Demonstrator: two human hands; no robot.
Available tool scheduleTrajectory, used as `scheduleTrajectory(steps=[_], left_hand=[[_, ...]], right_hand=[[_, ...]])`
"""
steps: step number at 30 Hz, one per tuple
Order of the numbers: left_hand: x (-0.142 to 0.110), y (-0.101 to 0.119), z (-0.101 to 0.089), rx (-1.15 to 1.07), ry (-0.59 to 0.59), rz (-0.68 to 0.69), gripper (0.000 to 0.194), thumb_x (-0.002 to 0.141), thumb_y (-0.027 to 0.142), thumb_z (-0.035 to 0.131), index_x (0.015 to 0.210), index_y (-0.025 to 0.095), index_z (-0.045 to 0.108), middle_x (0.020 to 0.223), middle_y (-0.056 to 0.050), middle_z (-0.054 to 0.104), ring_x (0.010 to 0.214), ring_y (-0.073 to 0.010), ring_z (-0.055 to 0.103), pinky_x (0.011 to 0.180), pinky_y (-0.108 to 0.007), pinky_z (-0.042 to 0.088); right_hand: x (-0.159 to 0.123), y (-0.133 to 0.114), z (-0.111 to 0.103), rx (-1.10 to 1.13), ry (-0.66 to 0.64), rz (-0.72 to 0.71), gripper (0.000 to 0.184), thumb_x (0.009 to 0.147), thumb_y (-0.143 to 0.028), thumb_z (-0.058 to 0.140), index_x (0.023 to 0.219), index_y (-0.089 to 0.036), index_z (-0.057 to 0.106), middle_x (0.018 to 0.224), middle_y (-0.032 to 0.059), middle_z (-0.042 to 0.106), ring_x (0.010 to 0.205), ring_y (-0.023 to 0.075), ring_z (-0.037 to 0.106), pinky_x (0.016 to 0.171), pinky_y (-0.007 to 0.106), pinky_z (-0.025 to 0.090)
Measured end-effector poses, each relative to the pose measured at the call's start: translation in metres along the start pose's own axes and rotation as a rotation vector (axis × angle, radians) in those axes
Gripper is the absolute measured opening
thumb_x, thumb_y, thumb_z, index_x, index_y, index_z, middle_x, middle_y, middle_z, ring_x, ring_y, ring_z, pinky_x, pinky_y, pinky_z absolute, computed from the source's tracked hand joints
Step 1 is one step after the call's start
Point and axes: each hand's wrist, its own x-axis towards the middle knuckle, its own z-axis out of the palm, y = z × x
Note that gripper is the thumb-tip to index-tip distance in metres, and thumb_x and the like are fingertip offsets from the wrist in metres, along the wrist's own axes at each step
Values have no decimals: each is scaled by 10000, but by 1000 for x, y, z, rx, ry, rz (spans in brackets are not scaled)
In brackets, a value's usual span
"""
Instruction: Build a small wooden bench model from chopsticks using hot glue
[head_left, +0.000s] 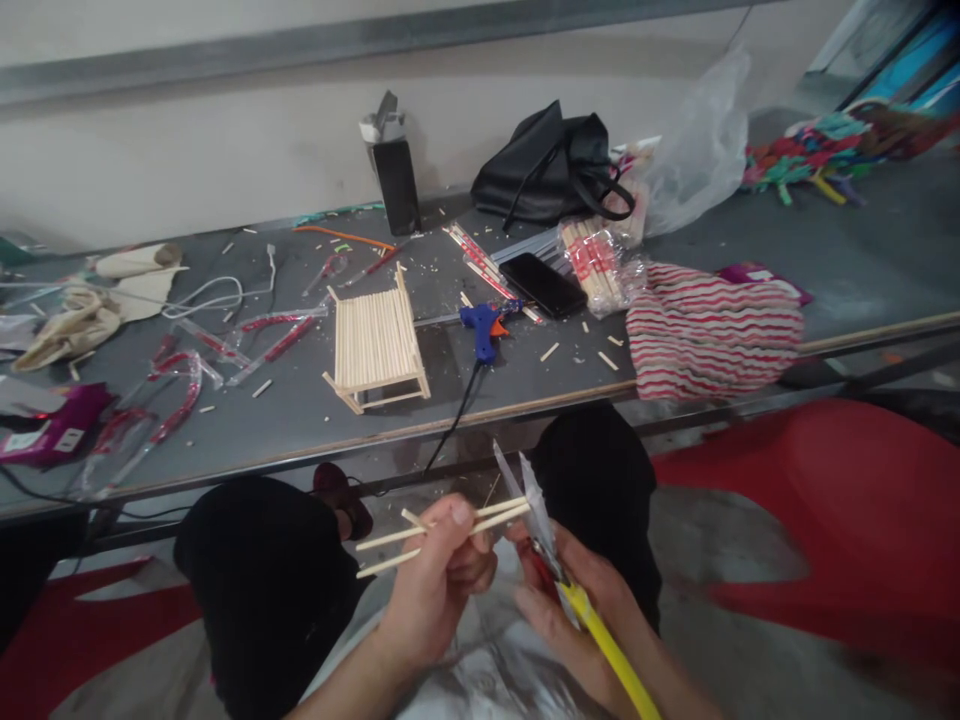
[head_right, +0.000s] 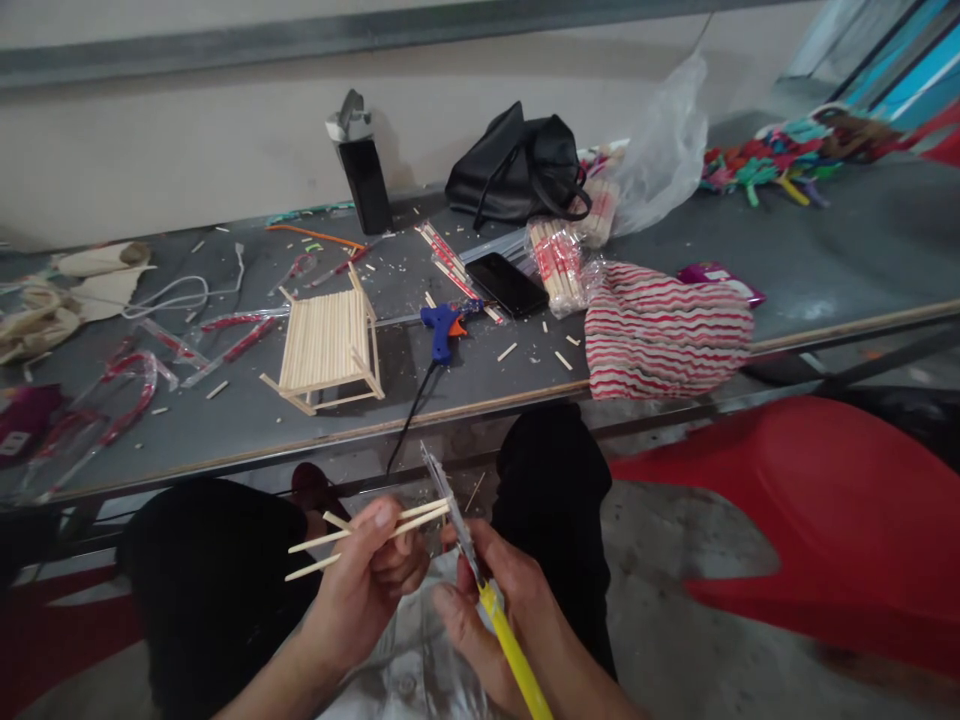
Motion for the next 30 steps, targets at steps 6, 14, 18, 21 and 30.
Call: scheduleTrajectory(steps=[6,14,18,21,30], left_hand=[[1,0,1,42,-5,-22,378,826,446,621,608,165,494,481,103,173,441,-59,166,451,-205,186],[-1,-6,-3,74,1,-17,396,812,459,639,608,166,469,490,95,246,446,-55,208,456,-210,194],[1,-10,-3,73,18,-18,400,804,459,648,609,168,457,489,93,275,440,-52,207,449,-208,191],[3,-13,-3,79,44,-26,396,806,458,646,606,162,475,484,96,265,437,-49,186,448,-209,185],[6,-7,-7,-28,20,-72,364,833,404,620,602,169,465,485,103,197,433,-55,154,436,-200,167]], right_hand=[[-1,-1,0,-30,20,-20,272,807,-379,580,1019,-210,610,692,-12,563,561,128,537,500,216,455],[2,-2,-9,-139,-17,-112,199,876,-336,506,994,-194,580,723,8,590,604,142,552,545,228,453],[1,2,-8,-169,20,-84,173,921,-322,457,941,-193,570,686,-10,558,547,118,505,532,223,423],[2,3,-4,-178,35,-57,214,937,-339,434,848,-197,566,658,-12,537,567,124,519,528,217,412],[5,-10,-10,-52,197,99,250,901,-439,513,948,-201,572,558,-64,415,436,87,370,406,204,335]])
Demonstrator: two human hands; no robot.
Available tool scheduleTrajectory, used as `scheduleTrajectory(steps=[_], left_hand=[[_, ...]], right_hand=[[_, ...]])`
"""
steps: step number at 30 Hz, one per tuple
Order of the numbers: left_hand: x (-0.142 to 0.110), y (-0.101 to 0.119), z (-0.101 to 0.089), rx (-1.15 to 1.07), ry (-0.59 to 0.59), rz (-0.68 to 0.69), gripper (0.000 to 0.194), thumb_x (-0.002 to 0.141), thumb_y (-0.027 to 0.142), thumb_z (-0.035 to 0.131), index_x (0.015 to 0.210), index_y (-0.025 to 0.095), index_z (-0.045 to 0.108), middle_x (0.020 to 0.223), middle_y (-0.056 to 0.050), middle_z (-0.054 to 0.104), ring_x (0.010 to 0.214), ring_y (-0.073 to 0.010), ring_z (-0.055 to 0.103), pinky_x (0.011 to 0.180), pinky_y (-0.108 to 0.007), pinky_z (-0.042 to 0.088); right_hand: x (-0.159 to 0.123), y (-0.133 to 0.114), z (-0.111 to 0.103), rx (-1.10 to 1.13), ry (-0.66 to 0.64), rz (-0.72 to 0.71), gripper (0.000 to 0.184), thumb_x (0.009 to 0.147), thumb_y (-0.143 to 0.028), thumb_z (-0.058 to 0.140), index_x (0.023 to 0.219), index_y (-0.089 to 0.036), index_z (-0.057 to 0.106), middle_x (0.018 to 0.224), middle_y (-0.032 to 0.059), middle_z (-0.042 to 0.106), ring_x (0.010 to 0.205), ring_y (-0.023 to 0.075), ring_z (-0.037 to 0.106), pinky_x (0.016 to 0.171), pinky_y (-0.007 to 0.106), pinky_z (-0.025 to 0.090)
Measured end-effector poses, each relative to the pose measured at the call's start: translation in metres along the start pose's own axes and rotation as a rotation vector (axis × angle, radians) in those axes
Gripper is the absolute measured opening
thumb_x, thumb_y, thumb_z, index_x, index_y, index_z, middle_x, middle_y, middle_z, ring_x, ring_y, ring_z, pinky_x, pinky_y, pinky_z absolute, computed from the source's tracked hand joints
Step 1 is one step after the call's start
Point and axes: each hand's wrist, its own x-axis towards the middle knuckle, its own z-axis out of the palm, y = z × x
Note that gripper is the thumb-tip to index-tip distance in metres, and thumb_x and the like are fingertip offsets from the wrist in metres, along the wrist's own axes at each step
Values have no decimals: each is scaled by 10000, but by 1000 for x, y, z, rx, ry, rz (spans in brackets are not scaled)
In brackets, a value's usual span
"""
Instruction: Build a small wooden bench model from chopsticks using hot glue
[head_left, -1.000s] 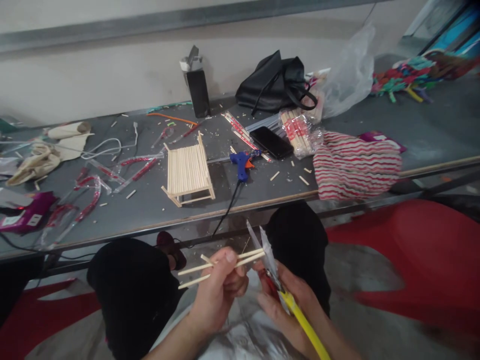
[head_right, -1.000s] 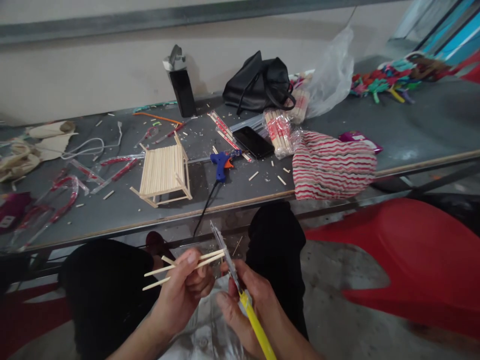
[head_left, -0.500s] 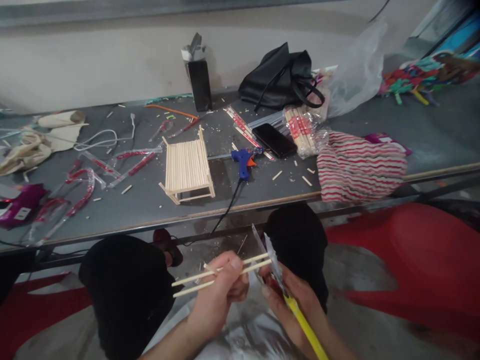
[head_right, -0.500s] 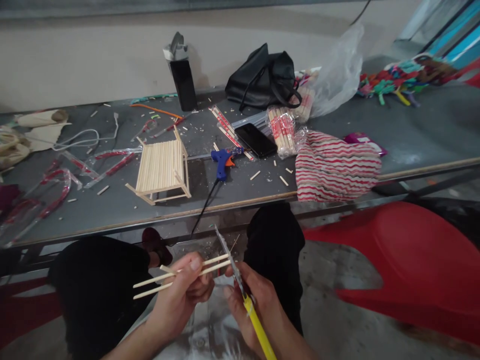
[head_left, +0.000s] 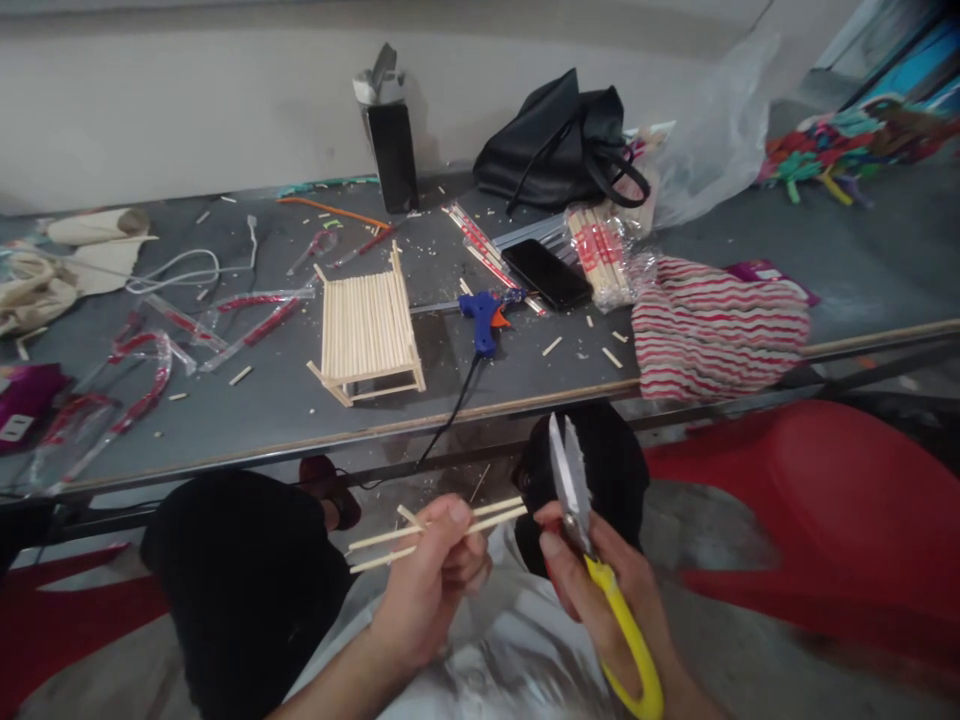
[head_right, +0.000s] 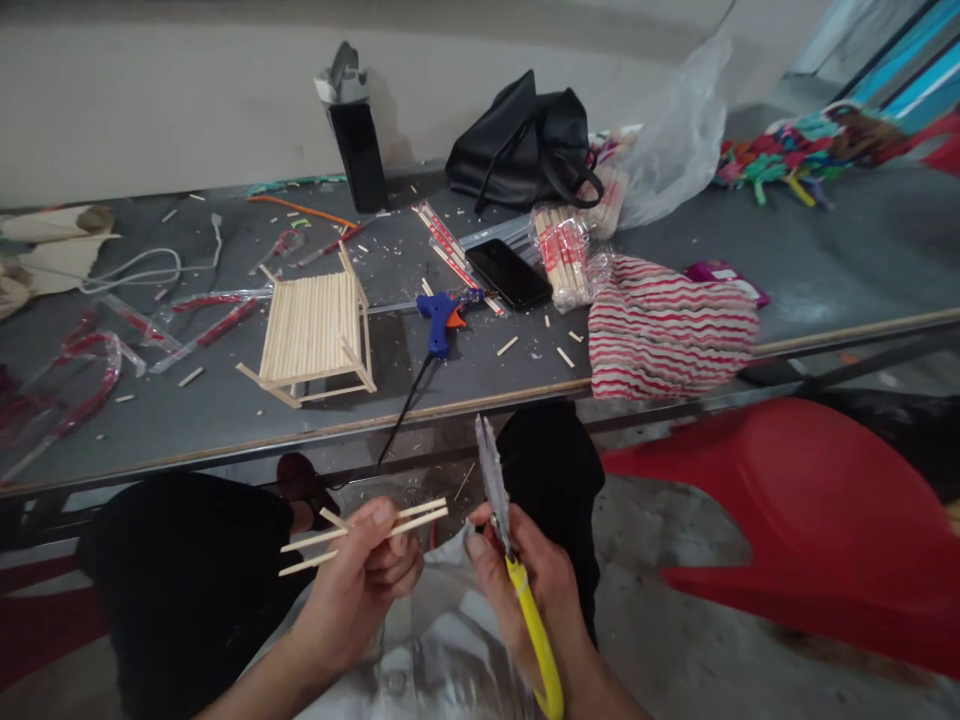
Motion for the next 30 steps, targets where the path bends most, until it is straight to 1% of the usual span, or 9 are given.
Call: scheduleTrajectory(steps=[6,10,14,16,18,21,23,26,30], left_hand=[[1,-1,-3,100,21,-47,392,757,444,671,543,166,496,434,106,196,418,-54,169,437,-214,194],[2,3,-6,224,-5,-170,371,689,416,712,533,162,491,428,73,343,400,-42,202,421,-215,132],[2,9,-4,287,-14,-209,351,679,378,717,549,169,467,441,72,372,394,-36,214,419,-215,131],[1,10,-2,293,-7,-197,338,683,367,729,580,169,474,450,82,355,400,-36,218,426,-214,133],[0,10,1,241,-18,-159,309,707,380,733,655,159,523,484,87,335,425,-40,229,444,-210,150],[0,9,4,10,-85,-121,308,753,418,705,894,159,612,592,71,346,491,-57,294,490,-203,234],[0,8,7,-143,-106,-127,337,795,426,663,1008,167,625,649,51,376,535,-72,358,532,-213,306],[0,3,14,-188,-54,-96,298,845,385,620,990,128,658,685,7,476,616,-105,467,615,-237,390],[0,-2,26,-157,-10,-116,273,894,346,567,1049,136,648,827,-87,670,699,-153,576,703,-278,442]], right_hand=[[5,-5,-5,171,-56,37,336,902,-462,511,1112,-202,544,568,-62,469,436,97,435,427,216,397],[17,-9,-13,25,-188,-138,273,844,-377,600,1061,-214,582,773,6,609,610,129,584,568,227,490],[14,-6,-12,-113,-365,-286,128,858,-307,559,930,-224,627,655,-22,588,545,119,538,524,214,449],[7,-3,-8,-161,-324,-307,137,877,-298,512,872,-227,629,606,-26,566,501,118,515,498,220,434],[0,0,-2,-206,-204,-273,158,884,-305,500,838,-226,629,578,-24,559,482,124,515,478,226,430],[-7,1,8,-224,8,-216,158,879,-319,532,815,-213,629,539,-25,553,458,127,522,455,229,430],[-10,1,15,-128,117,-188,167,894,-336,527,829,-207,610,502,-43,524,419,116,502,423,221,417],[-11,4,23,-16,182,-176,166,913,-352,516,878,-207,589,478,-65,501,379,106,486,395,210,412],[-9,13,26,-241,263,-312,142,894,-321,541,892,-195,607,585,-11,602,490,149,593,469,242,475]])
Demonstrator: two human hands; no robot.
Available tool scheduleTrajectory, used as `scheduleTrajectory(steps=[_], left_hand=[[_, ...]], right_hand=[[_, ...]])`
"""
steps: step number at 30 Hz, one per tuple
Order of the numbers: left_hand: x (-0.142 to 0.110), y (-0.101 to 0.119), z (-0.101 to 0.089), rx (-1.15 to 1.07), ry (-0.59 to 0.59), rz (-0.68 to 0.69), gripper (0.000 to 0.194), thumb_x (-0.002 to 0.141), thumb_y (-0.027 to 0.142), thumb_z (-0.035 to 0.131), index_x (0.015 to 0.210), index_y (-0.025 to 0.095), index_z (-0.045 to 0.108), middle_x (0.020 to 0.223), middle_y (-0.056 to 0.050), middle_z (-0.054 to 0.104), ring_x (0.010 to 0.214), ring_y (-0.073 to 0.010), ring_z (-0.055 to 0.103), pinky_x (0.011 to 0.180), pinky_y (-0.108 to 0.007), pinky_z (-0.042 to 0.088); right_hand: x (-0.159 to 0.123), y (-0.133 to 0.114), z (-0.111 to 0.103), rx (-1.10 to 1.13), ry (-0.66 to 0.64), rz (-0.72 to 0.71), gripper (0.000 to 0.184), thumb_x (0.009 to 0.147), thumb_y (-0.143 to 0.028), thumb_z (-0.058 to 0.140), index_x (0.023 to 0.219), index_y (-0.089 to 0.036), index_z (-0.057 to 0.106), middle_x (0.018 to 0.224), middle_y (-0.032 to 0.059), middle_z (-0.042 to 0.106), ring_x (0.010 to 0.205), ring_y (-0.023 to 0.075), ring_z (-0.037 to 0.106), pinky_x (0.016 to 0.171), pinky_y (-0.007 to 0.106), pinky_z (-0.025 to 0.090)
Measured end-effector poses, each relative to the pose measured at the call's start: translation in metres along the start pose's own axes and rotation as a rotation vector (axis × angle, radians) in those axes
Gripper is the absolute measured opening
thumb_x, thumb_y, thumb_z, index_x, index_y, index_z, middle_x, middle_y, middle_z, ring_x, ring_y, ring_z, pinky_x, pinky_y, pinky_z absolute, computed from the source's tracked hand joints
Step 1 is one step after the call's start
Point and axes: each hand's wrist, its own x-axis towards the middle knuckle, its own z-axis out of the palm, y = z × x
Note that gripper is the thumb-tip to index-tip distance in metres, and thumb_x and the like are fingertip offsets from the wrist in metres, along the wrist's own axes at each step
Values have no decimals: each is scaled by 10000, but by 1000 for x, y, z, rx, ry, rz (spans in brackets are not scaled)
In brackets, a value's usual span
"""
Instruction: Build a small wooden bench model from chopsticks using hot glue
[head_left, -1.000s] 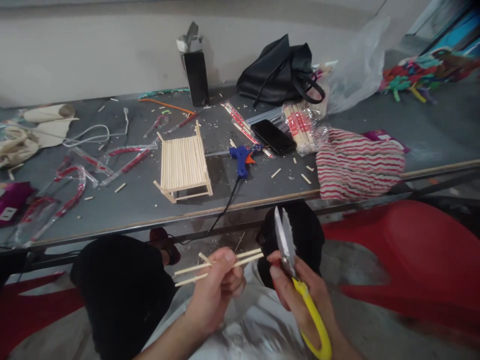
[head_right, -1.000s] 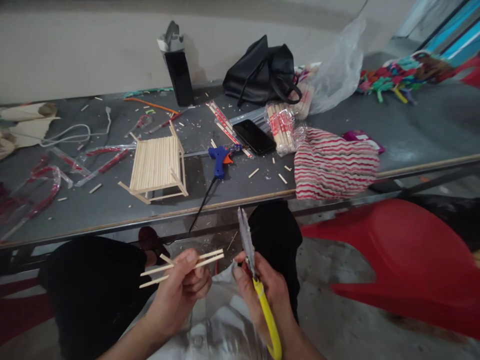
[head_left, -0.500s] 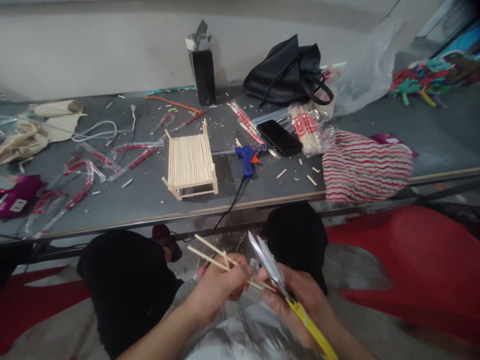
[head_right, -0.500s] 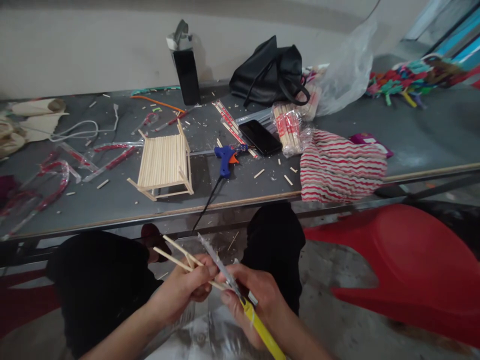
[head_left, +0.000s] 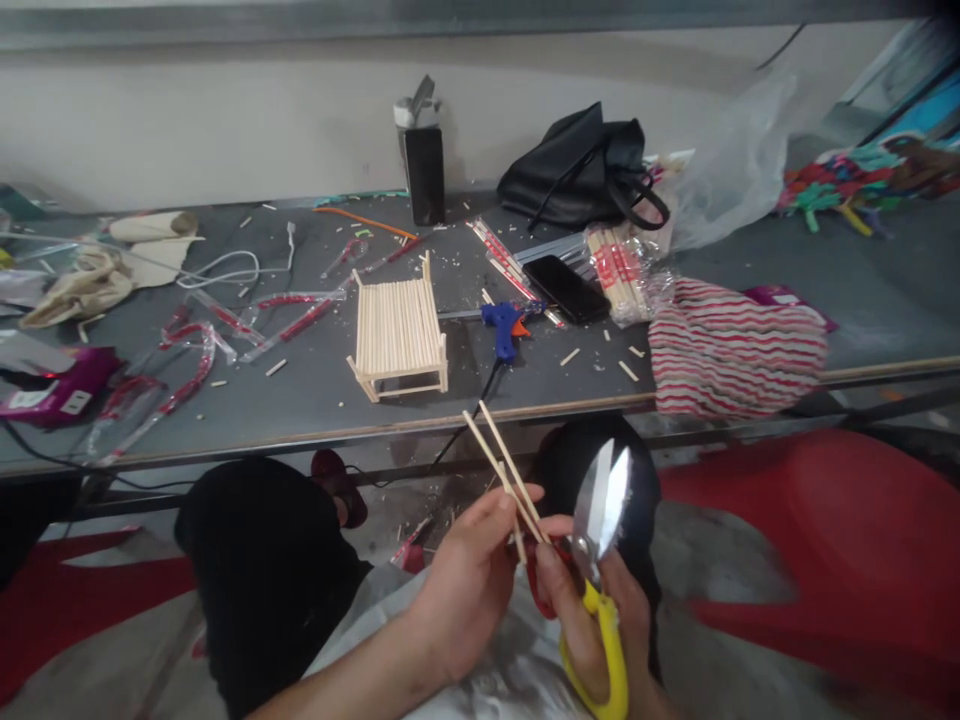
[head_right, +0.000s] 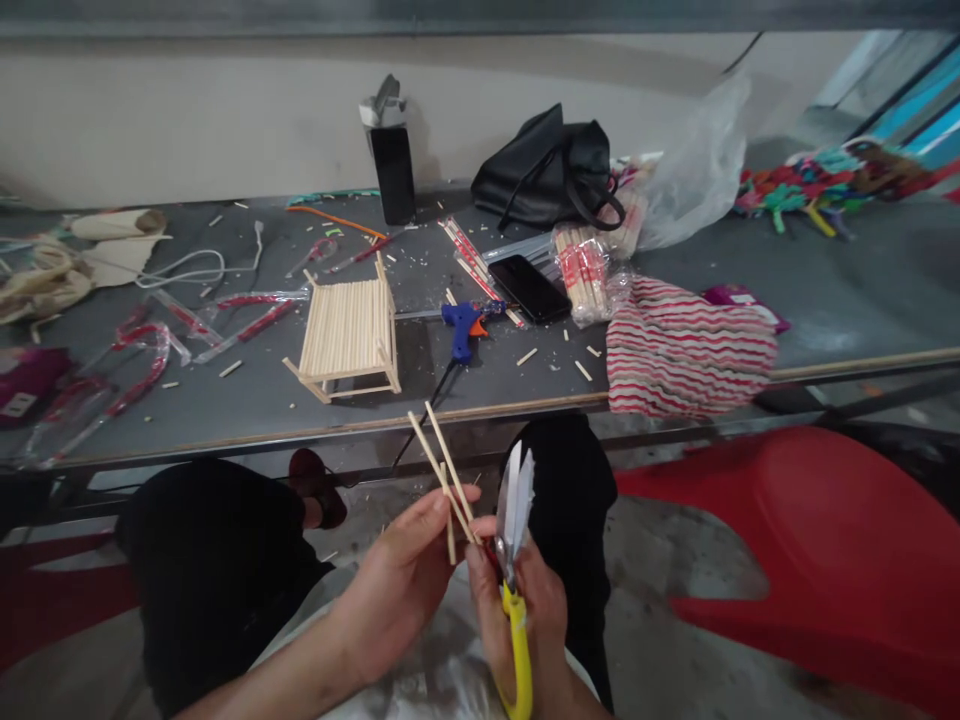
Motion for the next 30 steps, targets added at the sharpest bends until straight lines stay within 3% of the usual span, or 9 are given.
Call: scheduleTrajectory(steps=[3,6,10,13,17,22,30], left_hand=[[2,1,7,28,26,-11,240,895,297,579,1038,118,648,826,-84,690,692,-140,599,719,-268,460],[5,6,10,58,37,-15,171,891,239,576,946,91,642,787,-80,680,695,-142,623,718,-265,482],[5,14,8,35,43,-10,115,908,193,524,904,103,596,811,-105,699,728,-183,676,746,-316,521],[5,17,6,52,53,-38,87,906,190,534,931,116,571,820,-106,709,738,-201,704,759,-334,537],[4,13,7,74,12,-102,47,904,167,530,931,130,542,815,-101,709,750,-215,719,733,-337,550],[1,7,10,187,-29,-80,63,916,185,516,918,125,534,810,-107,708,734,-204,718,715,-316,544],[4,7,10,237,-73,-60,57,901,177,534,922,124,537,793,-94,697,711,-185,701,722,-324,535]], right_hand=[[2,4,-1,-98,6,-114,132,899,-295,528,960,-200,596,754,36,680,658,184,673,583,264,528],[4,8,-8,-104,-40,-146,172,890,-294,537,1045,-221,556,841,30,700,681,174,686,580,248,535],[2,21,-26,-122,-159,-119,351,825,-339,619,1136,-230,498,804,5,683,631,168,669,559,248,541],[-2,30,-34,-113,-179,-68,469,807,-346,650,1215,-229,451,767,-11,672,590,158,656,548,245,541],[-1,30,-35,-72,-182,-3,490,798,-348,669,1216,-227,444,788,-6,692,632,164,678,553,244,545],[4,27,-33,-32,-182,26,493,767,-333,686,1190,-220,460,995,61,710,781,201,709,642,287,577],[8,25,-38,40,-304,122,565,751,-318,701,1248,-231,447,927,46,736,755,217,725,597,291,590]])
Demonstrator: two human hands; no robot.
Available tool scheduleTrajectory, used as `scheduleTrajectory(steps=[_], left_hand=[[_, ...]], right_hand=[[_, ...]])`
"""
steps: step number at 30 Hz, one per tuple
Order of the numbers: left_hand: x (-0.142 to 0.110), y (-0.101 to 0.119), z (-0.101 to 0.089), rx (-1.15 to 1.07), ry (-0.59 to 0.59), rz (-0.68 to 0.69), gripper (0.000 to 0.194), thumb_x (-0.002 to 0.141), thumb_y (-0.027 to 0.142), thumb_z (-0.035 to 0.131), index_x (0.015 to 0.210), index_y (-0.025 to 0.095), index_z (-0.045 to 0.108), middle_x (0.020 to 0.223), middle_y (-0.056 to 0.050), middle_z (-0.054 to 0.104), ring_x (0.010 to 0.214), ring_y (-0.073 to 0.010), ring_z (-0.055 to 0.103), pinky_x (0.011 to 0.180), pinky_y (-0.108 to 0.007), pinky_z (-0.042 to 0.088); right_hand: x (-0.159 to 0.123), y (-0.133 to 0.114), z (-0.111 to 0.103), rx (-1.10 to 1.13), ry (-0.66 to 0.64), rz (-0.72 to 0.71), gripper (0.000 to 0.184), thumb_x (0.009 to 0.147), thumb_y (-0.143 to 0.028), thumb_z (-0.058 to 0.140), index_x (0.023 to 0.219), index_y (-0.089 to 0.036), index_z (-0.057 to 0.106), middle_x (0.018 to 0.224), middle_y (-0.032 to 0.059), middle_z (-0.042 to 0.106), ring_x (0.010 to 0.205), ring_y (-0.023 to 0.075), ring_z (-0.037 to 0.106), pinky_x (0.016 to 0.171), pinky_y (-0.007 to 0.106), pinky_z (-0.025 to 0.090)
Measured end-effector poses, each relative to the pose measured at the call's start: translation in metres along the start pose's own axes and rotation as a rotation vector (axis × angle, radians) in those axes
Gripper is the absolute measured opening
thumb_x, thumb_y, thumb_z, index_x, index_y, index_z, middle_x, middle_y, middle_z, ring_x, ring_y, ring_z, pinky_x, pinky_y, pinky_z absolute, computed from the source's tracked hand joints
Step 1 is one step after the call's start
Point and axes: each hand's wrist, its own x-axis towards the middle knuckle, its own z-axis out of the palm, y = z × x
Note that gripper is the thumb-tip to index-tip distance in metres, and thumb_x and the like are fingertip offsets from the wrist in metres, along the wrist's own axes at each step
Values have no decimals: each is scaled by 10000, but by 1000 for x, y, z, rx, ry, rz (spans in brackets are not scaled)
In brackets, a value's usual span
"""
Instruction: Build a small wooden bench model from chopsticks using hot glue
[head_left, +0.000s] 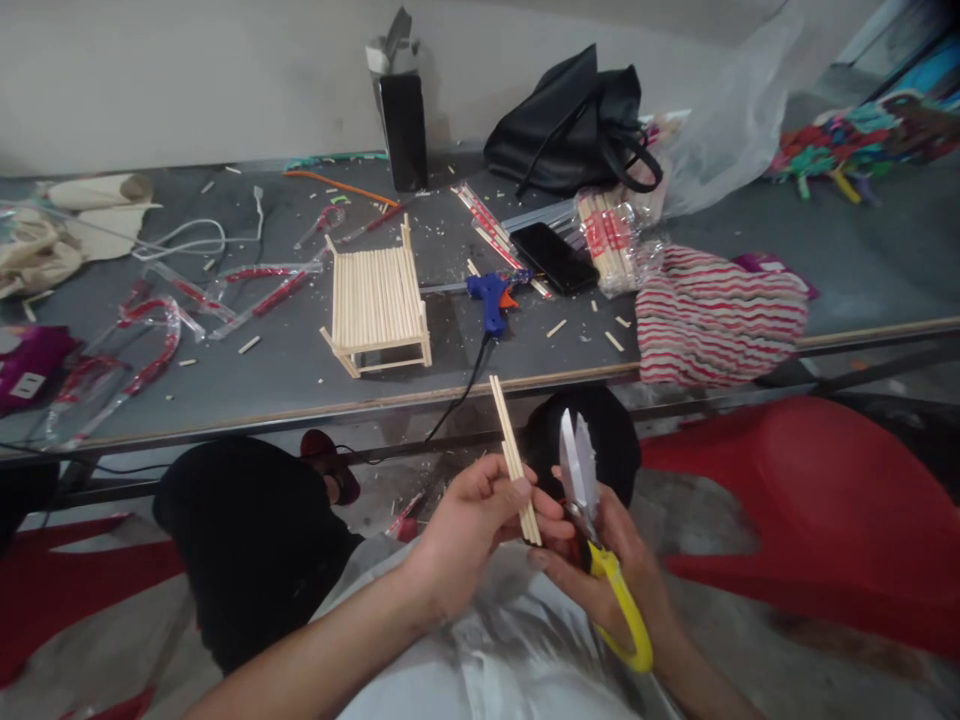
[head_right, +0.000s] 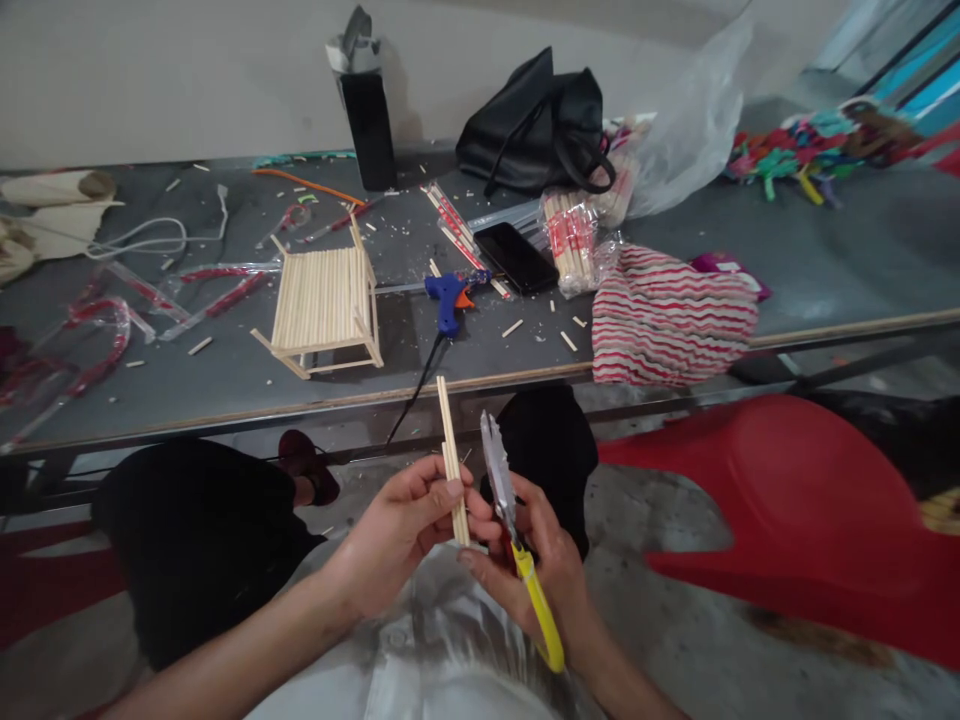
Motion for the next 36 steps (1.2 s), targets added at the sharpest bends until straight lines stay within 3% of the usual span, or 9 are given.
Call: scheduleTrajectory(steps=[10,19,25,36], left_hand=[[2,-1,1,43,-7,-55,116,857,224,607,894,132,547,794,-86,696,717,-198,703,723,-336,537],[3,0,0,78,-8,-70,157,830,251,644,890,132,562,802,-92,704,715,-203,708,713,-329,542],[5,-1,-3,69,-21,-91,111,847,215,619,888,132,556,785,-85,709,704,-196,715,663,-291,541],[5,-2,-4,97,-34,-80,198,809,272,669,918,132,581,794,-96,713,716,-215,713,704,-335,542]], right_hand=[[2,-2,0,-48,30,20,521,739,-375,699,1187,-213,487,998,77,729,827,248,724,689,354,593],[2,-2,3,-95,45,-20,442,744,-333,677,1135,-210,511,968,77,734,727,220,722,610,318,581],[2,1,0,-84,3,-58,550,737,-371,687,1209,-204,459,965,77,740,817,251,733,659,324,592],[3,-2,2,-45,-6,15,466,716,-357,687,1138,-211,550,984,86,731,784,257,721,656,337,586]])
